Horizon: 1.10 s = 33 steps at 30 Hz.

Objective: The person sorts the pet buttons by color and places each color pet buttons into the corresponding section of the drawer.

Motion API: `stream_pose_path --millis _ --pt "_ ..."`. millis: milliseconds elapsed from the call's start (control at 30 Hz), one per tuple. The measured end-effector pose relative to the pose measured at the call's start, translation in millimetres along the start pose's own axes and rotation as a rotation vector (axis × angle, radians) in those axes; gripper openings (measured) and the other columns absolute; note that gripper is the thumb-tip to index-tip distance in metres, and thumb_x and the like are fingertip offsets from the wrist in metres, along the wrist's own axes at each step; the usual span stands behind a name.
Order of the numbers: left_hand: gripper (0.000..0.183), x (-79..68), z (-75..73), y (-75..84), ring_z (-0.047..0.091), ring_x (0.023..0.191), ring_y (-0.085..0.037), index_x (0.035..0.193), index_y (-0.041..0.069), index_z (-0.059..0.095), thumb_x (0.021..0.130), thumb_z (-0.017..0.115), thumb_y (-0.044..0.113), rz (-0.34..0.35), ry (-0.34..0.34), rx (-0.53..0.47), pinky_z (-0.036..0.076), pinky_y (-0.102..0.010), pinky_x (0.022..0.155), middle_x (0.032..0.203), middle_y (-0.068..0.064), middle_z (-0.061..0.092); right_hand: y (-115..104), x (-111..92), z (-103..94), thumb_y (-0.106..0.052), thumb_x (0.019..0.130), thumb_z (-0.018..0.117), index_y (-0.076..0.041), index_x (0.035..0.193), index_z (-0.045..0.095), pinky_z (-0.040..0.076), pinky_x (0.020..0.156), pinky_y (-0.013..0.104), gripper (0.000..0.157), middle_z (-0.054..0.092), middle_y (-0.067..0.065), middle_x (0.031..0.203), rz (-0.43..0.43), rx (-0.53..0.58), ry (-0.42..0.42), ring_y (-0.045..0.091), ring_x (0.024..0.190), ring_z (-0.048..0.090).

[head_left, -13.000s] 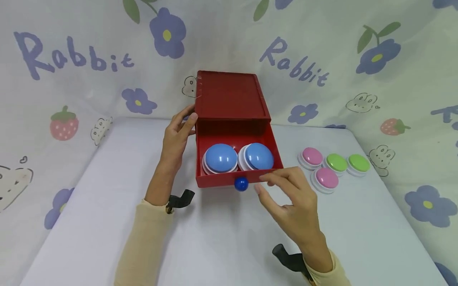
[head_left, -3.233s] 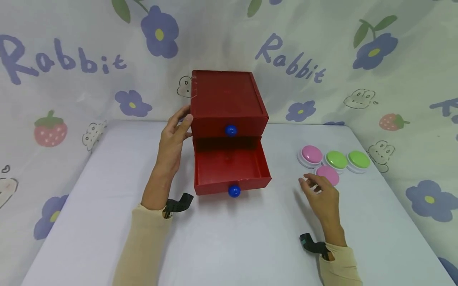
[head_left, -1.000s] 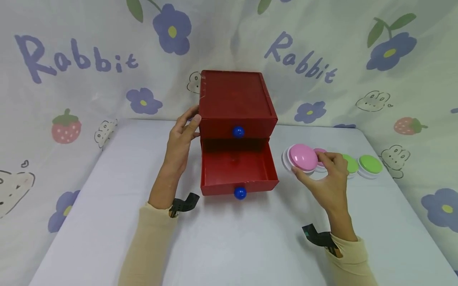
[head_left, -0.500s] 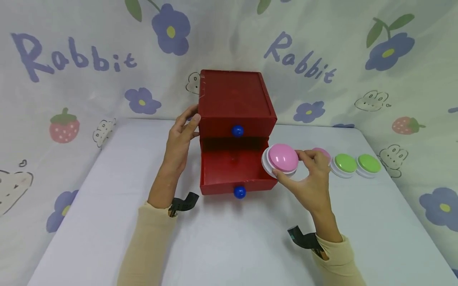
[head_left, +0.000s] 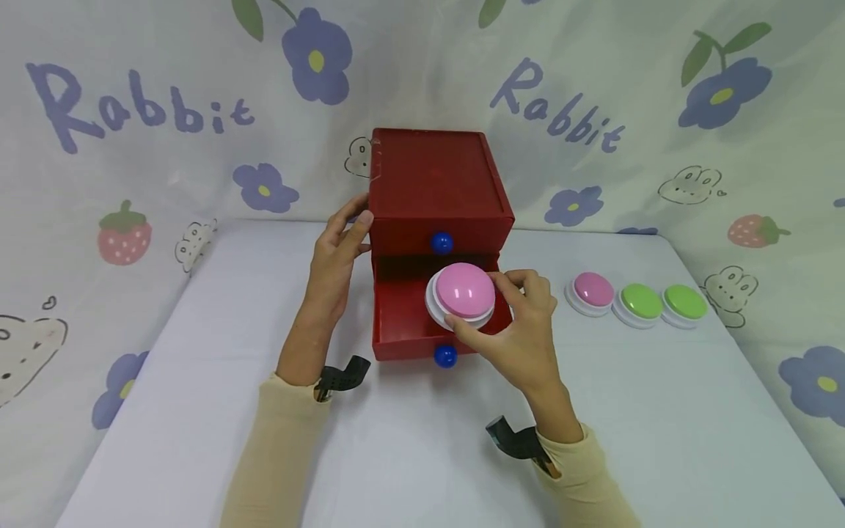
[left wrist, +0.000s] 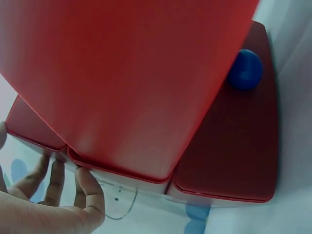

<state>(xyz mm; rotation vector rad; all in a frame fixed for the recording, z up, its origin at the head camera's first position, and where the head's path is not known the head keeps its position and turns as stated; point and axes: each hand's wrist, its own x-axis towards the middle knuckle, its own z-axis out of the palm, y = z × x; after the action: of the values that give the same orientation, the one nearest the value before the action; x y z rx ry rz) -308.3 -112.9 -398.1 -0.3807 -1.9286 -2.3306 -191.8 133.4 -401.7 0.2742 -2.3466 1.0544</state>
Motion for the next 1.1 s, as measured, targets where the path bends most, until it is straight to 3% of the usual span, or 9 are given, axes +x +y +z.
stream_pose_path --millis 500,767,900,1000,1100 --pt "0.054 -0.1 0.1 -0.8 0.047 0.126 -0.023 0.148 0.023 0.050 0.098 0.061 0.042 0.002 0.011 0.029 0.043 -0.040 0.098 0.149 0.001 0.043 -22 2 24.4 -0.041 0.067 0.092 -0.004 0.119 0.068 0.029 0.092 0.046 0.068 0.050 0.007 0.117 -0.044 -0.015 -0.011 0.021 0.120 0.039" --pt "0.053 -1.1 2.0 0.3 0.048 0.125 -0.023 0.148 0.021 0.050 0.099 0.060 0.040 0.012 0.009 0.034 0.043 -0.038 0.096 0.148 0.000 0.044 -24 7 33.7 -0.044 0.066 0.091 -0.003 0.116 0.068 0.028 0.089 0.047 0.068 0.053 0.009 0.113 -0.149 -0.088 0.007 0.024 0.113 0.044" --pt "0.053 -1.0 1.5 0.9 0.047 0.125 -0.023 0.148 0.021 0.050 0.099 0.060 0.039 0.009 0.003 0.024 0.043 -0.039 0.097 0.148 0.000 0.043 -24 8 31.4 -0.047 0.067 0.091 -0.003 0.123 0.067 0.027 0.090 0.048 0.075 0.052 0.009 0.115 -0.193 -0.136 -0.084 0.024 0.115 0.045" --pt "0.053 -0.3 1.5 1.1 0.047 0.126 -0.023 0.148 0.021 0.050 0.099 0.060 0.039 0.005 -0.001 0.010 0.042 -0.039 0.097 0.148 0.000 0.043 -23 10 24.0 -0.042 0.069 0.092 -0.003 0.126 0.066 0.027 0.092 0.048 0.073 0.052 0.009 0.117 -0.205 -0.094 -0.138 0.024 0.117 0.044" --pt "0.054 0.1 1.6 0.8 0.046 0.126 -0.023 0.148 0.021 0.050 0.098 0.061 0.039 -0.003 0.000 0.003 0.042 -0.039 0.097 0.149 0.000 0.042 -17 10 12.3 -0.032 0.073 0.091 -0.005 0.125 0.067 0.030 0.093 0.047 0.063 0.053 0.009 0.118 -0.167 -0.017 -0.127 0.023 0.120 0.043"
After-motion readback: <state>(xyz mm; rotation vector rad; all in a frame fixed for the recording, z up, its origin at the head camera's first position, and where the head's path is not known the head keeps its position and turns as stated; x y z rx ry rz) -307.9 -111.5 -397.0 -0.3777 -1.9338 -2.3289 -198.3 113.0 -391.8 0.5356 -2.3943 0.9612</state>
